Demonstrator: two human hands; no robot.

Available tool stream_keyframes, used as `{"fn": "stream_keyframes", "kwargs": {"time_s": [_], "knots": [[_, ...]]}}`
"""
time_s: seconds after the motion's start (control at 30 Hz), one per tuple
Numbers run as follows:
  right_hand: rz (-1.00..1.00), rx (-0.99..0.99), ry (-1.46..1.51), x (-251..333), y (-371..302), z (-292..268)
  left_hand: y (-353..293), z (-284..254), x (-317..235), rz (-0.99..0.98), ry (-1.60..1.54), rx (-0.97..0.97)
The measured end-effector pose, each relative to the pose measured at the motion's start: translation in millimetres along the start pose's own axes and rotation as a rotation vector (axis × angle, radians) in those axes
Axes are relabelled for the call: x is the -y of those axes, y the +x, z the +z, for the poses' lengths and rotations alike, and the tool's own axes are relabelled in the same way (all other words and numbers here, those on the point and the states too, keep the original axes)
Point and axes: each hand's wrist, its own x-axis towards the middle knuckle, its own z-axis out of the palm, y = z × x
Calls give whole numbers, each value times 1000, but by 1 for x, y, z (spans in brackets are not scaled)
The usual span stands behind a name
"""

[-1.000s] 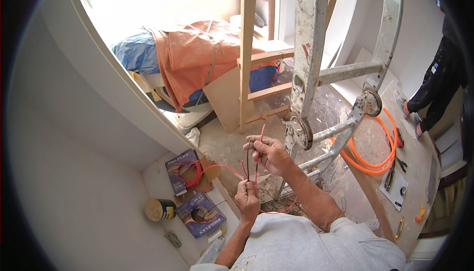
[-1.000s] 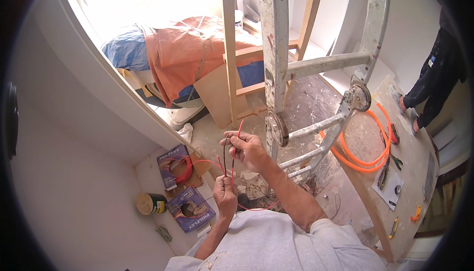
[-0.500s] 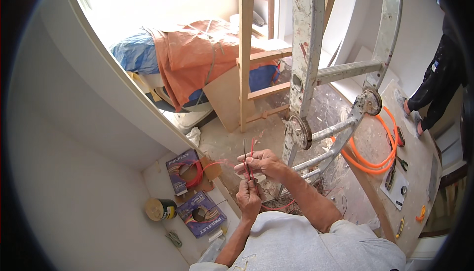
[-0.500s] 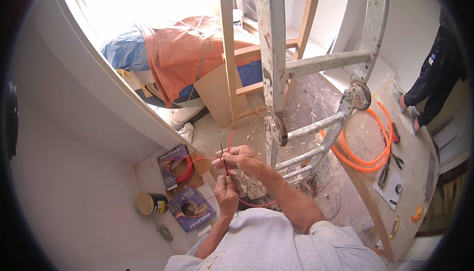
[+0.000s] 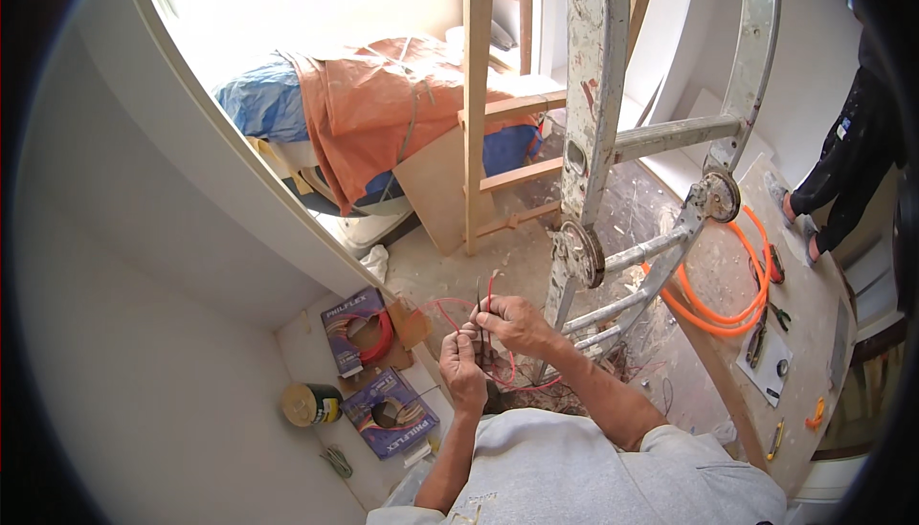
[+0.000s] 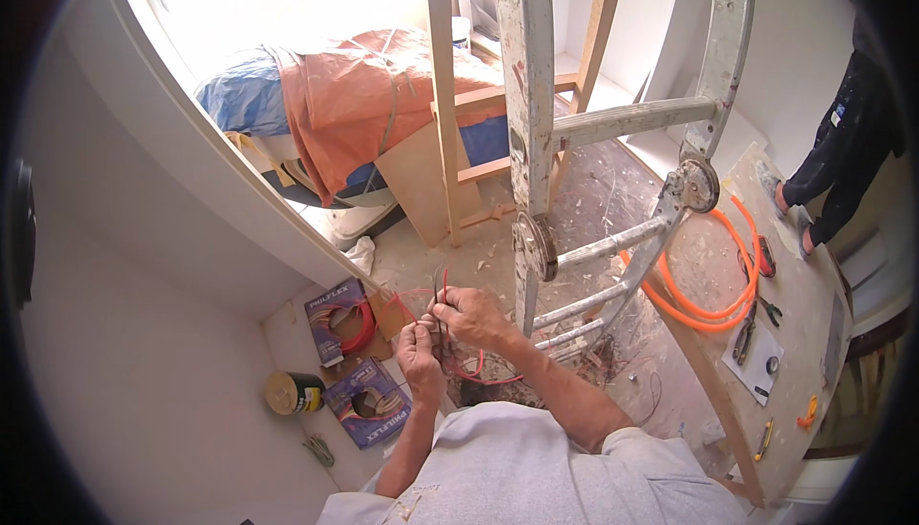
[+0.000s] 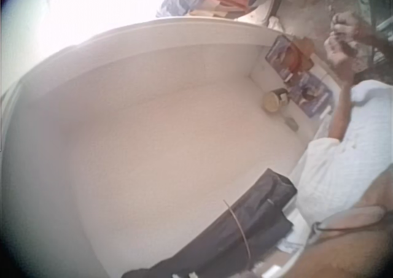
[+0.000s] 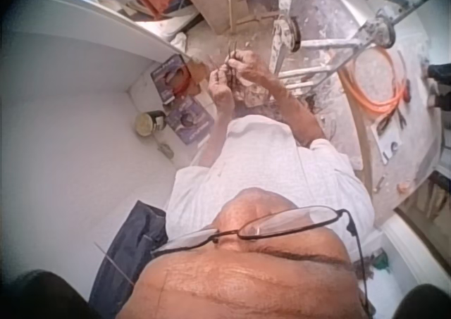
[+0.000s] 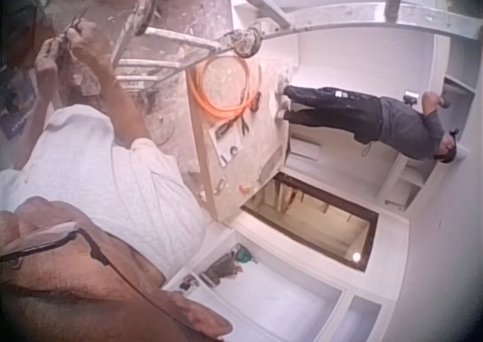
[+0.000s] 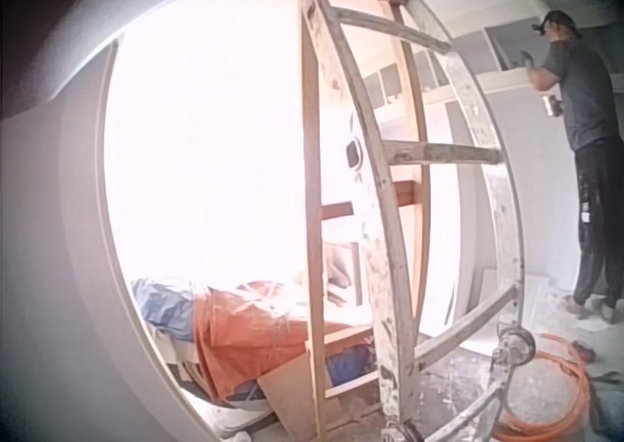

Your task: The person is preparing and bundling electrical wires during room construction.

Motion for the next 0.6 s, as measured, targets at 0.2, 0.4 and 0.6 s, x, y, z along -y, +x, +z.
{"fn": "stream_keyframes", "kwargs": {"time_s": [0.2,0.4,0.6], "knots": [[0,15,-15,7,-4,6,7,-4,-4,-6,201,113],[-2,149,116,-8,10,4,12,-11,-3,-39,223,311],[99,377,412,31,6,12,31,1,-56,-8,-144,327]]}}
